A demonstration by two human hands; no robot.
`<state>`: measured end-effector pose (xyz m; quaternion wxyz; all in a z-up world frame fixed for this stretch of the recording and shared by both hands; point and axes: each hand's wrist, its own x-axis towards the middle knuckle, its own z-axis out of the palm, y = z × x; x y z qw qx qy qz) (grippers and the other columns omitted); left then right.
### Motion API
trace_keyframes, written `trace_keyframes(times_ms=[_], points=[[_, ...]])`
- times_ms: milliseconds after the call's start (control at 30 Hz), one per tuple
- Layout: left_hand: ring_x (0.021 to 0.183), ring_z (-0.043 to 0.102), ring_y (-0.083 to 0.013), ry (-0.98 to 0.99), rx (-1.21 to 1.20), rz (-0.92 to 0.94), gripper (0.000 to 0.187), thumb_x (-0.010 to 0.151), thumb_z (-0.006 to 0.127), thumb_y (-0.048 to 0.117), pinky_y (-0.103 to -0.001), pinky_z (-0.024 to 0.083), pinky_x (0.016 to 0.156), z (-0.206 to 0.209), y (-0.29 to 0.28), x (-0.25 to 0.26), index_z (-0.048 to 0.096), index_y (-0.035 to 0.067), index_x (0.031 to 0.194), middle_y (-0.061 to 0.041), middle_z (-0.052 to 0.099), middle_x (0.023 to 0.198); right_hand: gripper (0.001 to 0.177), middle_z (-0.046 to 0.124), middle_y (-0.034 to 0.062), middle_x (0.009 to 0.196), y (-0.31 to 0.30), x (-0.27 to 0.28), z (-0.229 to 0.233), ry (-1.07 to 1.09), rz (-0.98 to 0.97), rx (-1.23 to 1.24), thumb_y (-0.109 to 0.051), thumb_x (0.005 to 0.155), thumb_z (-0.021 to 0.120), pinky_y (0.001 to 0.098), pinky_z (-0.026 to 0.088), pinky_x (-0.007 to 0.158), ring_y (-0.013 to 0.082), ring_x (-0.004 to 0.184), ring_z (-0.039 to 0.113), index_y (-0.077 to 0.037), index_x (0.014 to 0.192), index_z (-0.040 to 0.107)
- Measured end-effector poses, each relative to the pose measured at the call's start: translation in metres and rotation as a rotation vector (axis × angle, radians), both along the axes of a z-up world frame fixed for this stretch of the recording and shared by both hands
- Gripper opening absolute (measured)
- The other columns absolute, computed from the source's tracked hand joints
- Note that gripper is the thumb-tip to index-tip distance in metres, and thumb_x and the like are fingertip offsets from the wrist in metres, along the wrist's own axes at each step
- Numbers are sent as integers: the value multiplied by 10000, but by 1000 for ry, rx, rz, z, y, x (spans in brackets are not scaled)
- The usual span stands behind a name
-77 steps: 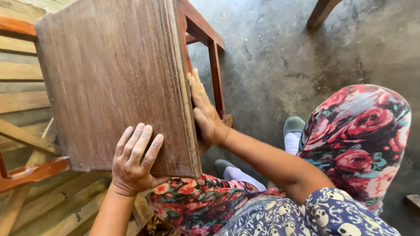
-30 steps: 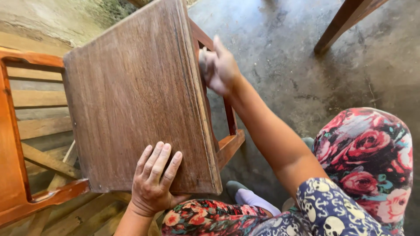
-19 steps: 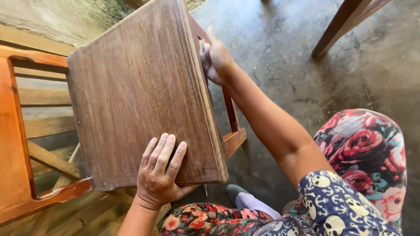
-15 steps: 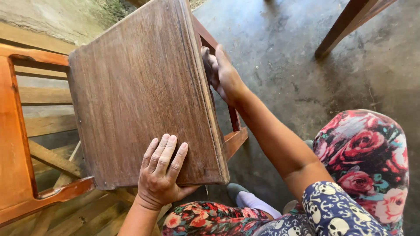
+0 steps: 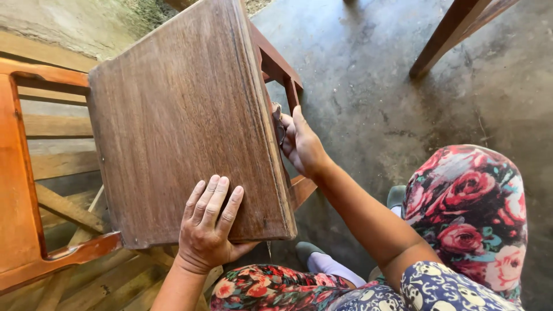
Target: Sanding a wooden chair with sandpaper to prepare the surface
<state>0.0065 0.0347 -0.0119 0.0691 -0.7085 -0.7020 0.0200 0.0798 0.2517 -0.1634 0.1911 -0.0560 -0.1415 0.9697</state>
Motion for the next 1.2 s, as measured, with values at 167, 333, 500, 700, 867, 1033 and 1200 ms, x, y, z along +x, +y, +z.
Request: trace_keyframes(times_ms=[167,333,500,700,867,1033,1200], points=[[1442,493,-392,18,-6,7,924,817,769,677,-548,355,1262,-1,-1,2,560,49,1462,-217,494,1531,877,739,202,1162,14,-29,-22,-48,74,-230,-676,1046,218,302,561,784,217,921,714,38,1375,607],[1441,499,-395,19,19,4,904,818,770,654,-546,363,1259,-1,1,2,567,44,1454,-215,496,1531,823,593,213,1468,-22,9,-7,-35,43,-132,-585,1063,194,340,476,1021,249,1226,619,27,1563,423],[1442,493,-395,10,1,8,911,807,783,650,-549,355,1263,-5,1,1,561,58,1464,-213,492,1532,817,654,211,1381,-26,-8,-31,18,-14,-157,-592,1081,231,324,524,935,228,1116,681,46,1539,454],[1323,609,-410,38,263,-117,894,794,689,701,-551,462,1150,-13,8,-4,649,66,1420,-233,623,1421,885,646,166,1390,-25,6,-10,-179,-2,-59,-738,985,374,560,568,1035,373,1232,682,-20,1473,548],[1316,615,-409,54,276,-122,884,831,646,721,-546,466,1147,-14,7,-3,649,64,1423,-232,632,1408,888,736,238,1169,-10,2,-6,-225,96,-122,-742,974,328,512,615,950,371,1069,755,19,1312,637],[1325,608,-407,50,271,-122,896,821,664,713,-544,455,1157,-13,5,-3,634,67,1442,-231,625,1418,907,715,204,1242,-29,26,9,-278,67,-52,-745,968,339,506,576,1009,352,1142,723,3,1410,598],[1319,615,-402,68,274,-117,895,821,658,720,-542,461,1155,-13,5,-6,645,69,1435,-229,635,1409,805,682,23,1000,-47,46,22,-333,27,76,-690,1023,310,252,523,829,141,924,666,-59,1397,640]])
